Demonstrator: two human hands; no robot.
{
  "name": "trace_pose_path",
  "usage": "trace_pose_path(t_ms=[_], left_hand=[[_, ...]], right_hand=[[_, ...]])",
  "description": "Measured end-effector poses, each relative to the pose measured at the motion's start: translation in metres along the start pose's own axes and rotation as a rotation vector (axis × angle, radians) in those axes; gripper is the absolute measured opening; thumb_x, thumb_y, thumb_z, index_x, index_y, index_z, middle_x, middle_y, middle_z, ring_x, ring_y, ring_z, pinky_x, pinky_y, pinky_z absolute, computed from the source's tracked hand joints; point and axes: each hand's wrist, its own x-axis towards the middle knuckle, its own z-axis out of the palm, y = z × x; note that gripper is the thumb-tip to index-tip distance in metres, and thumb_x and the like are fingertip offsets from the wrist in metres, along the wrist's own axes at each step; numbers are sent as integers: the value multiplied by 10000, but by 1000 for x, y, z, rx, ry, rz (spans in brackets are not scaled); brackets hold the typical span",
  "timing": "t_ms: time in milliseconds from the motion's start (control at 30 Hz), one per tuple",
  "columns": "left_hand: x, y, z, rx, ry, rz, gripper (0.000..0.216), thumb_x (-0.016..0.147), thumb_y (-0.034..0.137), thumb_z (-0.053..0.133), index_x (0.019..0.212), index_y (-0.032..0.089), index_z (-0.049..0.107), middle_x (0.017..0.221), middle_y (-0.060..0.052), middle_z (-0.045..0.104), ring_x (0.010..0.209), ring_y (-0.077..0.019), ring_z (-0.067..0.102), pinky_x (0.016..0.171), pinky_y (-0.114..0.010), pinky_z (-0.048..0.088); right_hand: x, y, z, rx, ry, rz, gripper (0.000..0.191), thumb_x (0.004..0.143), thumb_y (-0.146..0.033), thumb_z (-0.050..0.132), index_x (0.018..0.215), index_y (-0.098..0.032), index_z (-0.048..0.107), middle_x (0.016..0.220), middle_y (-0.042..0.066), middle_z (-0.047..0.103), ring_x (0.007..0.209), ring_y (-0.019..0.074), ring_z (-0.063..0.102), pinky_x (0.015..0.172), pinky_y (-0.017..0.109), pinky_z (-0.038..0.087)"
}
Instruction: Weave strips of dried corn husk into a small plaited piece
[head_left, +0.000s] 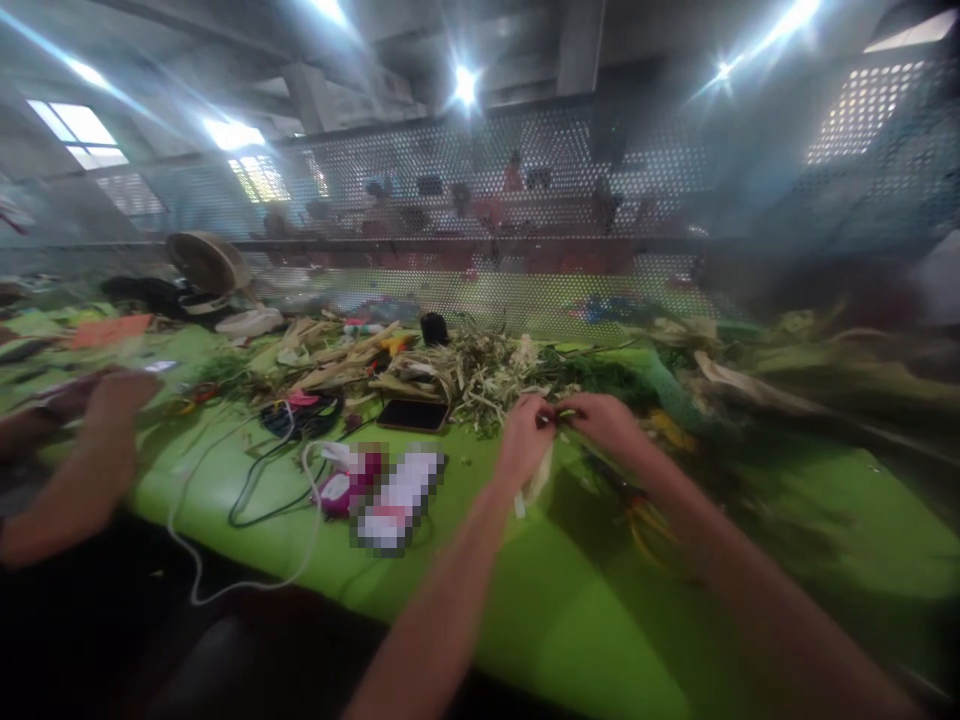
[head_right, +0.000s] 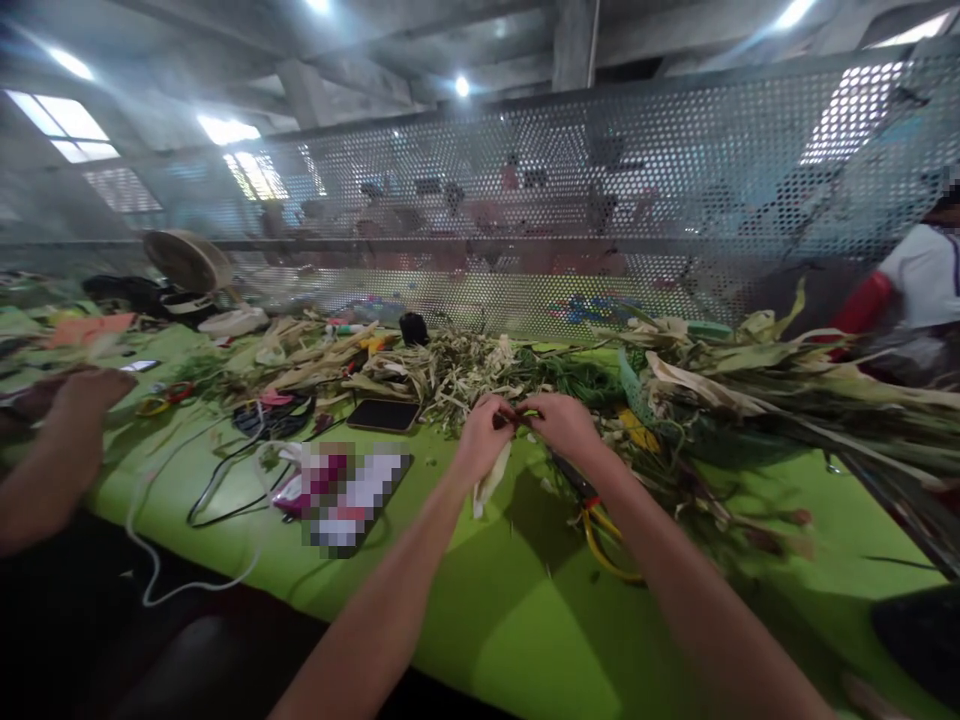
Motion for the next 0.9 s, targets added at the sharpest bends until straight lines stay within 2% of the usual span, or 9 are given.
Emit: trace_pose_path(t_ms=[67,167,267,467,600,733,900], left_hand=[[1,-2,1,-84,-9,37,141,704,36,577,749,164,616,869,-37,620,839,-151,575,789,-266,439],[2,-7,1,-252,-58,-62,65,737,116,622,780,164,614,822,-25,639,776,-134,582,759,-257,448],[4,-11,0,-352,-63,-157,100,729,201,681,785,159,610,800,-19,646,750,-127,575,739,-249,441],[6,-14,-5,-246,-52,-160,88,708,138,658,761,158,591,718,16,589,708,-116,529,711,-239,403],[5,-12,-5,-213,-51,-162,125,711,129,650,787,168,558,716,30,560,689,-112,509,683,-237,387],[6,-11,-5,-222,-23,-198,185,694,149,684,757,175,511,680,47,519,647,-100,478,628,-226,355],[7,-11,-6,-166,-70,-206,139,690,134,673,726,168,543,667,33,545,628,-103,478,621,-232,357]], right_hand=[[2,3,2,58,2,10,313,803,-175,590,1040,-276,767,1025,27,769,938,225,701,798,291,488],[3,6,3,154,-4,28,286,784,-196,605,1002,-264,777,954,20,778,868,222,699,760,291,480],[4,7,-1,208,6,35,243,770,-236,634,964,-250,780,881,11,776,783,210,680,717,280,462],[3,1,-13,64,25,-12,110,756,-256,671,806,-210,757,811,29,738,747,186,638,655,249,390],[0,-4,-16,10,40,14,105,772,-296,670,757,-209,727,772,32,715,715,179,614,627,252,362],[0,-8,-18,92,24,45,187,767,-373,677,709,-196,698,701,18,690,653,166,589,603,252,355],[2,-13,-19,233,-17,61,253,737,-431,676,687,-184,697,658,5,668,631,159,562,587,249,356]])
